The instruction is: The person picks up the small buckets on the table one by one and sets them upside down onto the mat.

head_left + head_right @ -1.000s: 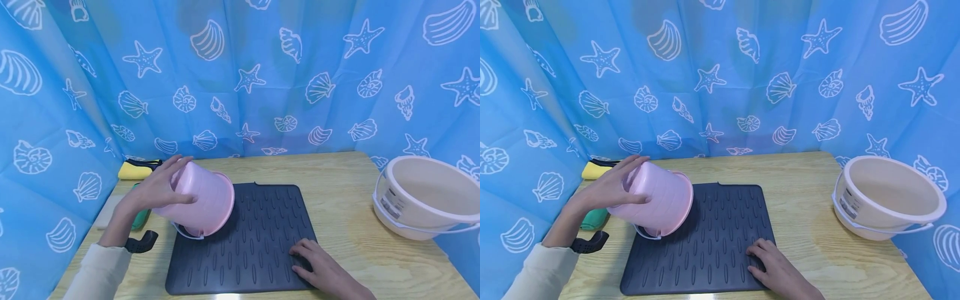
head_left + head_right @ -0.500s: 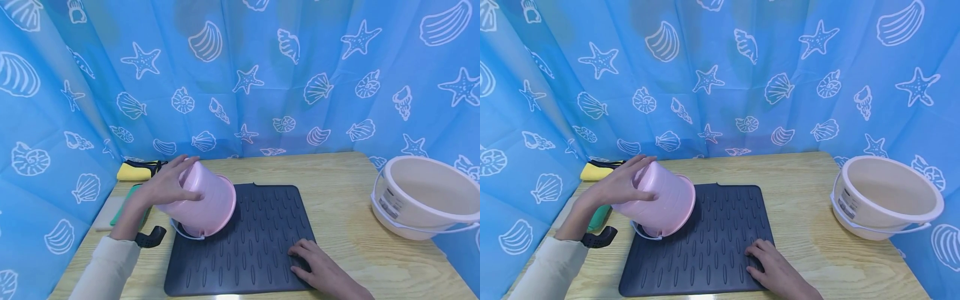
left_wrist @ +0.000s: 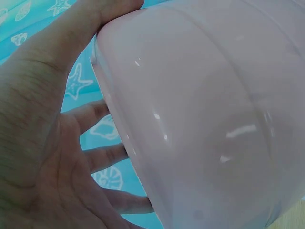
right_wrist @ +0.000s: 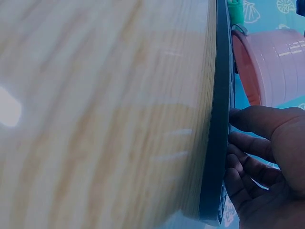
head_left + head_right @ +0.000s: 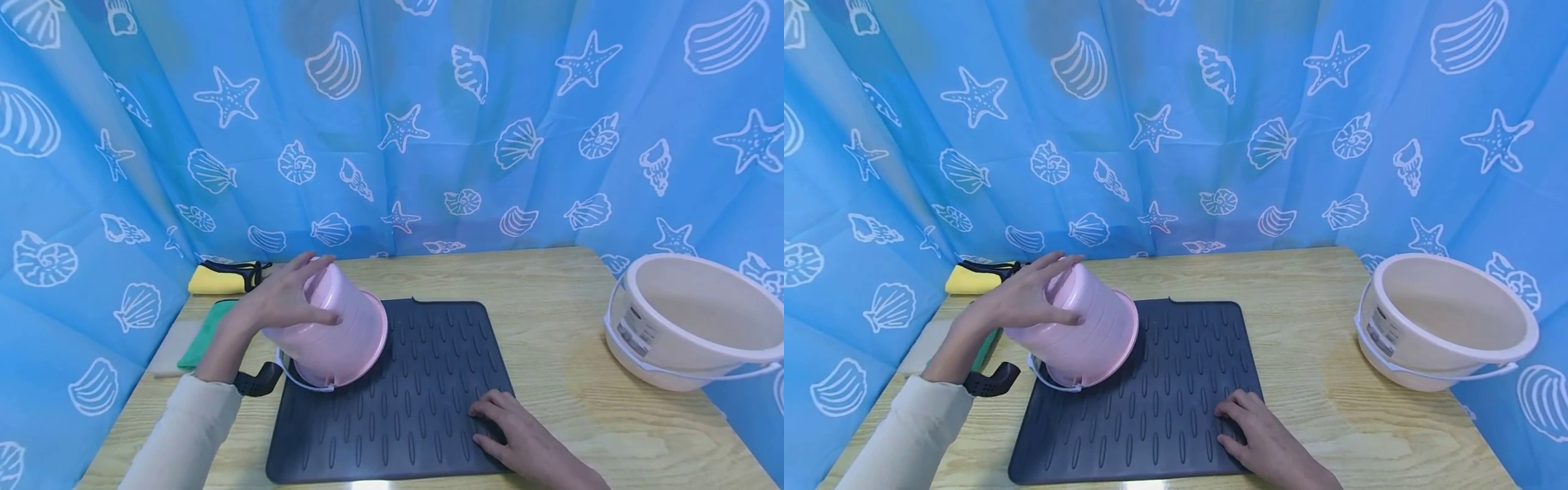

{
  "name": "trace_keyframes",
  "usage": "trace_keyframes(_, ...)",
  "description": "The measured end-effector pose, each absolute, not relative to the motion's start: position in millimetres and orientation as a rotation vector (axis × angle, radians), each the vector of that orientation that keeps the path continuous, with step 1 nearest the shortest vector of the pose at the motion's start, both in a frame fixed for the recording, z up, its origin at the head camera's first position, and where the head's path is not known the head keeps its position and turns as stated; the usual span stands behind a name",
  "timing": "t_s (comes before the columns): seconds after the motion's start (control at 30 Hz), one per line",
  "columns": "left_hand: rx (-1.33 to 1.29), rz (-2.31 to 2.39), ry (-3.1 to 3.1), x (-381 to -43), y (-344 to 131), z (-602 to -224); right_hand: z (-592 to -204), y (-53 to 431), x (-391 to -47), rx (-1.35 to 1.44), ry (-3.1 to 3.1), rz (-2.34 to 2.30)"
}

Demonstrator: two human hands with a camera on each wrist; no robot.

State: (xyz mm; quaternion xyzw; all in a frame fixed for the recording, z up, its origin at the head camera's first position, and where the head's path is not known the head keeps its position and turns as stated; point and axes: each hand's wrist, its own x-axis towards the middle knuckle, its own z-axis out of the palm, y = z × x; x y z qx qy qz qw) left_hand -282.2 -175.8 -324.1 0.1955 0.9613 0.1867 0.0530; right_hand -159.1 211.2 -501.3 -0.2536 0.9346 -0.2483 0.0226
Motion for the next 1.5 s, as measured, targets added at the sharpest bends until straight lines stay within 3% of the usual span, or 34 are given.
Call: trace_keyframes(1.5,0.439,0.324,2.922,-294.9,-127.7,-330.2,-502.4,213.3,-158.5,-0.8,2.912,-0.806)
